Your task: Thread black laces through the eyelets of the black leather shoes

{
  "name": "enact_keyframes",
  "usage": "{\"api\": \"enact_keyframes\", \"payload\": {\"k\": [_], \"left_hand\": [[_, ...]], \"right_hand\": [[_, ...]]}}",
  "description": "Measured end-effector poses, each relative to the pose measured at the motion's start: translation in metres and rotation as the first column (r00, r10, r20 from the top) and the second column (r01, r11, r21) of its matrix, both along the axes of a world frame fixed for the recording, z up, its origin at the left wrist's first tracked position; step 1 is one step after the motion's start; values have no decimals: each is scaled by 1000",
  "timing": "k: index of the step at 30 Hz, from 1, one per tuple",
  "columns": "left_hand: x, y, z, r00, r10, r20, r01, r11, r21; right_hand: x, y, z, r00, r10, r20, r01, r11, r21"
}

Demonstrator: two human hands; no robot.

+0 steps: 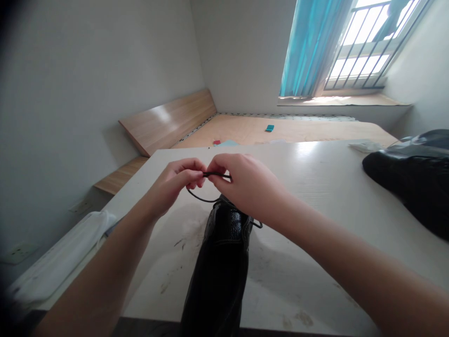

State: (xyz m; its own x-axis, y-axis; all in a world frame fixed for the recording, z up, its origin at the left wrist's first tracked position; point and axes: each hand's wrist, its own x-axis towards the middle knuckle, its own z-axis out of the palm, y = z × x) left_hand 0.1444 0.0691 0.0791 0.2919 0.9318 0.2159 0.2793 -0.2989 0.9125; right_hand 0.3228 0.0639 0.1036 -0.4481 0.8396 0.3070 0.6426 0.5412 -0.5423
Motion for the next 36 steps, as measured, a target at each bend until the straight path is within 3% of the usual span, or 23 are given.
{"api": "enact_keyframes", "payload": {"k": [5,13,20,22,24,27,32,36], "left_hand": [[-4,1,0,978,-174,-119,168,984,-59],[-12,3,4,973,-140,-186,107,978,-177],[-21,8,3,917,-221,-333,140,958,-251],[-25,9,4,877,-303,-372,180,926,-331],[-28,10,5,839,-383,-387,223,890,-397],[-28,9,6,783,-448,-432,231,854,-467],[-20,5,4,760,-480,-438,229,829,-510],[-13,3,2,773,-461,-435,231,844,-483]], "right_hand": [[-1,2,-8,998,-25,62,22,999,44],[-2,0,-9,987,-51,152,37,995,89],[0,2,-6,950,-258,176,242,964,108],[3,0,-2,967,-209,149,212,977,-7],[6,-3,3,979,-55,194,96,974,-205],[10,-8,7,918,200,342,-40,906,-422],[10,-11,3,886,191,423,-33,935,-354],[6,-10,1,873,211,440,-27,921,-388]]}}
